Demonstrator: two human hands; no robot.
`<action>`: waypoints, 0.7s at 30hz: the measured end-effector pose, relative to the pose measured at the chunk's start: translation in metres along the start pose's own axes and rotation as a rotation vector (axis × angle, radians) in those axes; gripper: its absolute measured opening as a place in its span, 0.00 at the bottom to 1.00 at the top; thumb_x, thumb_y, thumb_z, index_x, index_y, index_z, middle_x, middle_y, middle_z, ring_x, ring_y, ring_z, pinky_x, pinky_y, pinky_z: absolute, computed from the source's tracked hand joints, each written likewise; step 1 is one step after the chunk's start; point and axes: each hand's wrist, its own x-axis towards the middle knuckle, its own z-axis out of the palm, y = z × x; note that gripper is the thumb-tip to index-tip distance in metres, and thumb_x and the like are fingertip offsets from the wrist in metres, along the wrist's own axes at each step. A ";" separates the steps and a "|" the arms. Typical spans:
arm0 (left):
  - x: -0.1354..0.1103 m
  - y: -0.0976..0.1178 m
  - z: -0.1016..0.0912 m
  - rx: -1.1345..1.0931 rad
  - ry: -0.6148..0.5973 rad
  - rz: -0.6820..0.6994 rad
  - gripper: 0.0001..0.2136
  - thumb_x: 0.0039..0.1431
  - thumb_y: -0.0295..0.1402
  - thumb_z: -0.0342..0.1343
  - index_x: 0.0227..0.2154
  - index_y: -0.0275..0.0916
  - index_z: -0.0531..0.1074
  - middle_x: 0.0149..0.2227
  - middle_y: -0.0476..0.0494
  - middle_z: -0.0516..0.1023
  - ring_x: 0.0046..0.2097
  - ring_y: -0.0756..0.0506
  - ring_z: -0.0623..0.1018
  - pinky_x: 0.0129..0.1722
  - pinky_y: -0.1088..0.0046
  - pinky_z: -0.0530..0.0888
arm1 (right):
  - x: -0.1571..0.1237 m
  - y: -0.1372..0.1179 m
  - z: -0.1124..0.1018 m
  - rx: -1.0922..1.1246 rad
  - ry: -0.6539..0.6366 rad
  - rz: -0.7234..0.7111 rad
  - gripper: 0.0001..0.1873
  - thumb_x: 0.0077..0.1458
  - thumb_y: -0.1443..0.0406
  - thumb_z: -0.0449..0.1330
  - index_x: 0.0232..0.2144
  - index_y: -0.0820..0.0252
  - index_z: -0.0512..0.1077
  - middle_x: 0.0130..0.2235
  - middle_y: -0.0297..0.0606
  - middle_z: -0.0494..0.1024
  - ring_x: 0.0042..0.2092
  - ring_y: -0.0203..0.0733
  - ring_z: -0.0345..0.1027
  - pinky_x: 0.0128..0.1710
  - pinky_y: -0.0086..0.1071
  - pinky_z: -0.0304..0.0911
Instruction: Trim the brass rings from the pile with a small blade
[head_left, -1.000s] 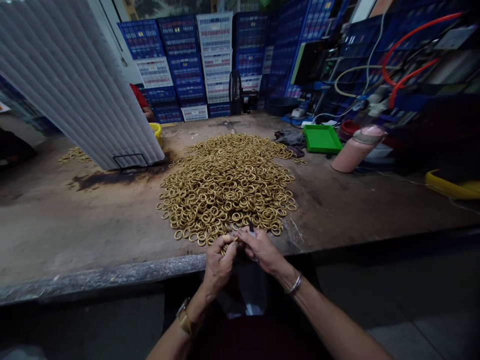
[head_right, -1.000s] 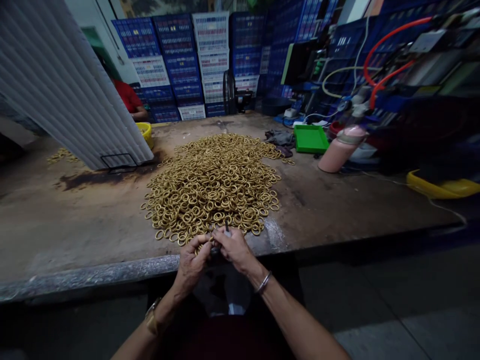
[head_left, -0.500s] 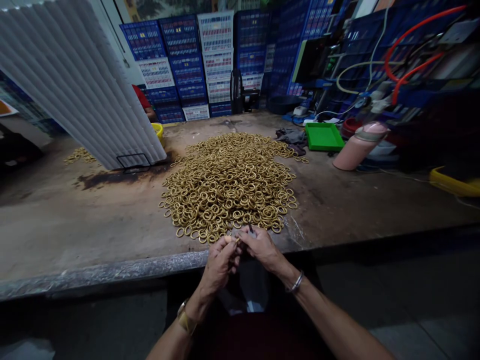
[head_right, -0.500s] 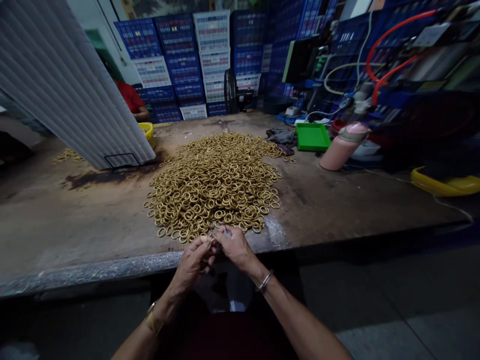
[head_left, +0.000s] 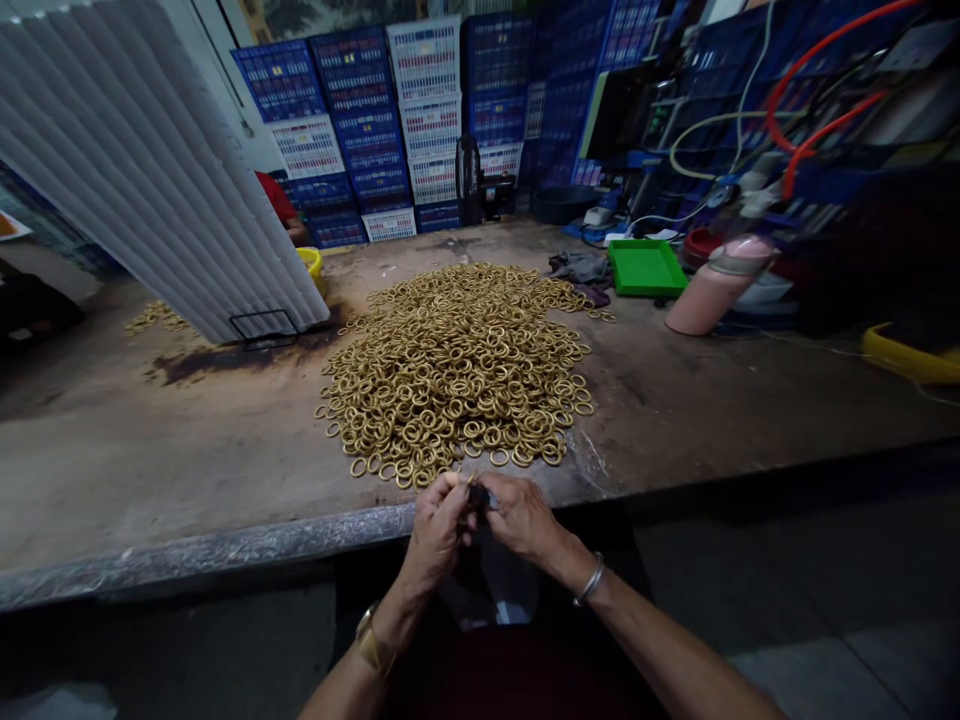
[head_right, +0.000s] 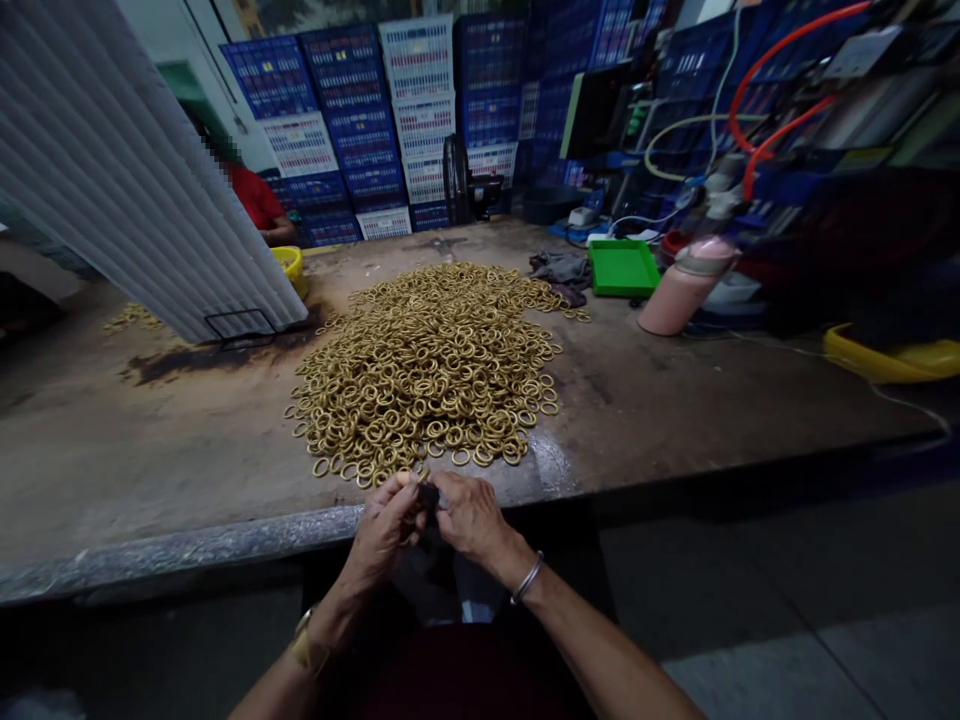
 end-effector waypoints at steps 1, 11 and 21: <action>0.000 -0.001 0.000 0.022 0.008 0.007 0.14 0.51 0.44 0.51 0.28 0.37 0.63 0.17 0.55 0.62 0.17 0.56 0.61 0.16 0.84 0.57 | 0.000 0.000 0.001 -0.025 -0.012 0.000 0.11 0.41 0.74 0.49 0.27 0.59 0.67 0.27 0.35 0.73 0.31 0.37 0.64 0.30 0.26 0.52; -0.007 0.004 -0.003 -0.038 0.020 -0.048 0.14 0.49 0.44 0.54 0.25 0.37 0.62 0.19 0.55 0.65 0.18 0.57 0.62 0.15 0.84 0.55 | 0.008 -0.010 -0.003 -0.259 -0.084 0.180 0.12 0.46 0.71 0.50 0.35 0.58 0.67 0.32 0.38 0.75 0.33 0.39 0.67 0.28 0.28 0.49; -0.027 -0.083 -0.021 0.160 -0.123 -0.349 0.14 0.44 0.42 0.56 0.18 0.36 0.65 0.13 0.53 0.63 0.13 0.56 0.59 0.11 0.82 0.53 | 0.045 0.002 -0.016 -0.306 0.153 0.228 0.11 0.51 0.66 0.51 0.39 0.57 0.66 0.37 0.38 0.75 0.37 0.39 0.68 0.32 0.28 0.50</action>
